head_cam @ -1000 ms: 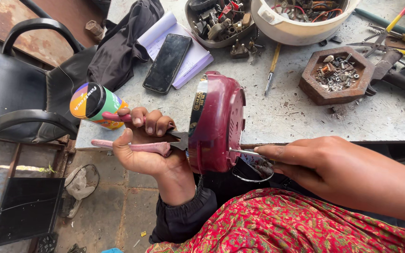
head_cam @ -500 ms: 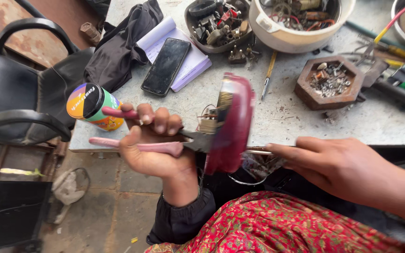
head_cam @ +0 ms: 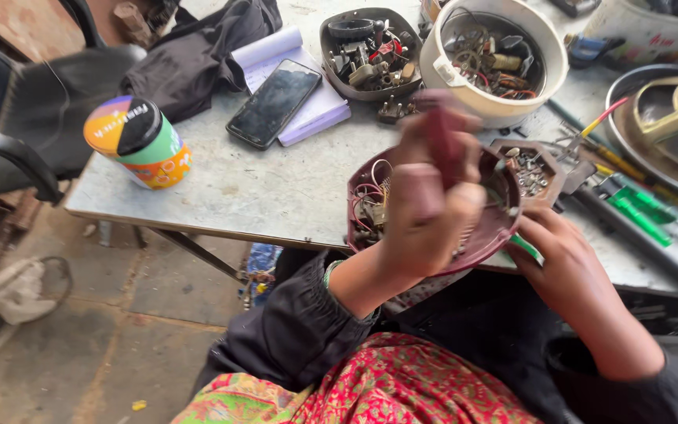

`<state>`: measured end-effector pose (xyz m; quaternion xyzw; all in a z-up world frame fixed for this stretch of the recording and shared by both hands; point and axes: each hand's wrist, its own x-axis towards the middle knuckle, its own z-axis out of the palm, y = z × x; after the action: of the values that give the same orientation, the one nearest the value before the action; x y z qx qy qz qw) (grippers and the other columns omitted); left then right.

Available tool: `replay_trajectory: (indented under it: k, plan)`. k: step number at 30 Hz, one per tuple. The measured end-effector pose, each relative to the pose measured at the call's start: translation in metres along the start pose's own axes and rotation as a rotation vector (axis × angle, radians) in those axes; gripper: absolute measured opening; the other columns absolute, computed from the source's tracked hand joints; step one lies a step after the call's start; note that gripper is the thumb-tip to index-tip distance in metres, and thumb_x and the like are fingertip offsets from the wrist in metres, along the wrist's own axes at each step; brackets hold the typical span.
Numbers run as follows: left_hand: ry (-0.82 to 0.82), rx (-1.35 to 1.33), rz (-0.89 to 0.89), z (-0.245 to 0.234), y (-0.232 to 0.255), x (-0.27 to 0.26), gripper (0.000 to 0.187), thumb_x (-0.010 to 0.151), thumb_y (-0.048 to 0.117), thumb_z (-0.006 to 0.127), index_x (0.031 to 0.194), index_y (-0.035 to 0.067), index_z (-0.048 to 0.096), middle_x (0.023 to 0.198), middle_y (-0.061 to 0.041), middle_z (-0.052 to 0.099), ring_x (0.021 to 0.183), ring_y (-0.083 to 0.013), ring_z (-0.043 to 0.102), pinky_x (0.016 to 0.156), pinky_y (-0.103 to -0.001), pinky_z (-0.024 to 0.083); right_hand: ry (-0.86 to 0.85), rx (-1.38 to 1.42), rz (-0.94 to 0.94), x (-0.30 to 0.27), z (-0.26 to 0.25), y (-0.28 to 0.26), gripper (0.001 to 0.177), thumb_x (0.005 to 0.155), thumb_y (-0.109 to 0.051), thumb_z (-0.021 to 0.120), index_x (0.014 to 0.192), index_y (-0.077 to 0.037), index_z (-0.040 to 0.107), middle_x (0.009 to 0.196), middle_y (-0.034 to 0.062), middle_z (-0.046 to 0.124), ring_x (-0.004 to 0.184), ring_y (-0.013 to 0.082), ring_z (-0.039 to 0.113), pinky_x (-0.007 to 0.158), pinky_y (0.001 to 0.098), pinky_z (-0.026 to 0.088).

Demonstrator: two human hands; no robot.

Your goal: The person uses pliers and a screwdriver to disassemble a maroon plastic casing, likely a fan motor housing. They manipulate internal wires and components, then reassemble the casing by tightening screws.

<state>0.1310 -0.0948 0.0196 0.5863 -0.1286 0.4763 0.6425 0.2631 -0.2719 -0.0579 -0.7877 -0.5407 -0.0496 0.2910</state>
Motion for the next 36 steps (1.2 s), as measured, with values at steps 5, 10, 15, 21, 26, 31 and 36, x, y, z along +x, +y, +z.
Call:
replay_trajectory:
  k: [5, 10, 15, 21, 26, 31, 36]
  plan:
    - [-0.306, 0.243, -0.267, 0.008, 0.002, 0.002, 0.064, 0.092, 0.011, 0.064, 0.15, 0.006, 0.038, 0.115, -0.01, 0.057, 0.098, -0.0148, 0.059, 0.092, -0.03, 0.053, 0.111, 0.119, 0.195, -0.012, -0.039, -0.026, 0.044, 0.09, -0.015, 0.071, 0.132, -0.005, 0.065, 0.129, 0.0119, 0.066, 0.113, 0.0264, 0.066, 0.098, 0.0388, 0.051]
    - [-0.459, 0.44, -0.174, 0.006, -0.006, 0.008, 0.069, 0.096, 0.015, 0.071, 0.152, 0.005, 0.032, 0.13, -0.012, 0.058, 0.117, -0.023, 0.061, 0.107, -0.036, 0.05, 0.225, 0.861, 0.04, -0.002, -0.061, -0.061, 0.064, 0.102, -0.021, 0.068, 0.155, 0.001, 0.041, 0.147, 0.0101, 0.051, 0.136, 0.0216, 0.054, 0.118, 0.0388, 0.045]
    - [-0.481, 0.512, -0.088, -0.009, 0.007, 0.001, 0.082, 0.098, 0.01, 0.067, 0.162, 0.009, 0.015, 0.155, -0.015, 0.044, 0.144, -0.0303, 0.043, 0.126, -0.039, 0.033, 0.322, 1.078, -0.074, 0.031, -0.05, -0.087, 0.061, 0.11, -0.025, 0.065, 0.157, 0.001, 0.037, 0.148, 0.009, 0.055, 0.137, 0.0184, 0.051, 0.123, 0.0353, 0.04]
    - [-0.561, 0.386, -0.269, -0.03, 0.027, -0.001, 0.083, 0.101, 0.005, 0.061, 0.165, 0.009, 0.008, 0.168, -0.016, 0.027, 0.158, -0.0308, 0.028, 0.136, -0.039, 0.026, 0.344, 0.945, 0.01, 0.049, -0.041, -0.096, 0.05, 0.104, -0.003, 0.068, 0.148, 0.006, 0.046, 0.126, 0.0147, 0.063, 0.113, 0.0184, 0.059, 0.103, 0.0301, 0.047]
    - [-0.64, 0.236, -0.388, -0.031, 0.03, 0.006, 0.078, 0.099, 0.0, 0.057, 0.163, 0.009, 0.013, 0.173, -0.017, 0.02, 0.165, -0.029, 0.022, 0.137, -0.037, 0.023, 0.319, 0.766, -0.047, 0.049, -0.049, -0.095, 0.042, 0.105, 0.002, 0.067, 0.143, 0.007, 0.05, 0.121, 0.0173, 0.065, 0.109, 0.0179, 0.064, 0.099, 0.0264, 0.052]
    - [-0.639, 0.122, -0.577, -0.024, 0.033, 0.018, 0.088, 0.096, 0.001, 0.051, 0.167, 0.007, -0.001, 0.173, -0.017, 0.022, 0.145, -0.0274, 0.032, 0.129, -0.033, 0.027, 0.412, 0.88, 0.034, 0.045, -0.047, -0.088, 0.036, 0.113, -0.003, 0.064, 0.143, 0.008, 0.048, 0.123, 0.0178, 0.068, 0.106, 0.0174, 0.066, 0.098, 0.0261, 0.055]
    - [-0.601, 0.047, -0.651, -0.017, 0.04, 0.022, 0.089, 0.092, -0.005, 0.046, 0.167, 0.005, 0.0, 0.17, -0.018, 0.028, 0.149, -0.0243, 0.033, 0.128, -0.029, 0.026, 0.425, 0.924, -0.005, 0.051, -0.046, -0.077, 0.036, 0.113, -0.005, 0.063, 0.143, 0.007, 0.047, 0.121, 0.018, 0.069, 0.106, 0.018, 0.068, 0.1, 0.029, 0.057]
